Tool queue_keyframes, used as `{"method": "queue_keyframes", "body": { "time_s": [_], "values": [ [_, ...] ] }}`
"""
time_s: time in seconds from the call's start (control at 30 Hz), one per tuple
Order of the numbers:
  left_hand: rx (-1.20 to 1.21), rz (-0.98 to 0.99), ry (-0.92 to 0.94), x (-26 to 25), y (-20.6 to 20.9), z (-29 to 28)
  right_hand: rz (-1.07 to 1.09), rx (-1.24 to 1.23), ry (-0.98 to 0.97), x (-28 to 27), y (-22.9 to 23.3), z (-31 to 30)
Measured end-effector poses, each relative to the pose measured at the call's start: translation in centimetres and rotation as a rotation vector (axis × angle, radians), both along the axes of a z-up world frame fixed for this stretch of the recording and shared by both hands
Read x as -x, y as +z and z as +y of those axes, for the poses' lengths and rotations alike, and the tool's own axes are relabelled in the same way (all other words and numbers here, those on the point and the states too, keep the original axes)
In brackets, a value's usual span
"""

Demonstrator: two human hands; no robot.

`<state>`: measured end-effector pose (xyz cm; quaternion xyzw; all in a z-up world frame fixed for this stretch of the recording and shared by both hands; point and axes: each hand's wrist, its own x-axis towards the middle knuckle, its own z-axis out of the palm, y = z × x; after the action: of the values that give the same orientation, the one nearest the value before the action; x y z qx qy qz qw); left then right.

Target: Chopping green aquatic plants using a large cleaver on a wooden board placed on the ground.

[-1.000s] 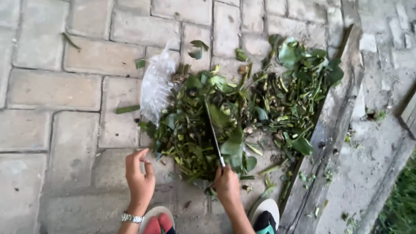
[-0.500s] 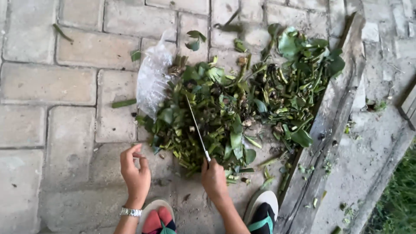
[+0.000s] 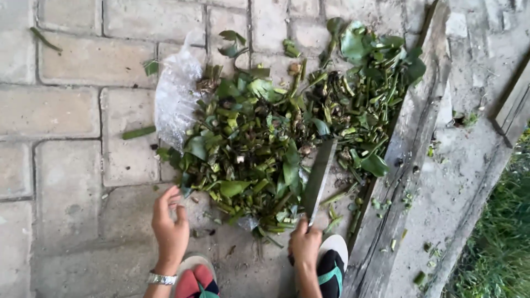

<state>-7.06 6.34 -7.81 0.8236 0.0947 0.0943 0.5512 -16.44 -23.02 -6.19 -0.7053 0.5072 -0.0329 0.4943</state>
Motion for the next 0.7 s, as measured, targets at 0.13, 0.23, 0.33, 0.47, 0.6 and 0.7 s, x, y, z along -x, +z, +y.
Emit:
{"method": "queue_keyframes", "body": {
  "time_s": [0.13,0.23,0.33,0.47,0.6,0.7],
  "values": [
    [-0.136,-0.003,-0.14,1.0,0.5,-1.7,0.097,-0.052,0.02,1.4,-3.4,3.2],
    [-0.324,-0.129,-0.338,2.6,-0.5,-3.3,0.026,-0.069,0.09,-0.7,-1.8,5.6],
    [-0.403,-0.129,-0.575,2.4,2.0,-4.2,0.025,0.035,0.266,-2.7,-0.4,6.4],
    [-0.435,-0.074,-0.665,2.8,2.1,-4.0,0.071,0.191,0.495,-5.8,1.4,5.2],
    [-0.32,-0.152,-0.474,1.7,1.0,-2.5,0.08,0.301,0.699,-8.8,7.0,3.5],
    [-0.276,-0.138,-0.29,1.1,1.7,-0.7,-0.078,0.153,0.533,-8.1,10.4,4.2]
  ]
}}
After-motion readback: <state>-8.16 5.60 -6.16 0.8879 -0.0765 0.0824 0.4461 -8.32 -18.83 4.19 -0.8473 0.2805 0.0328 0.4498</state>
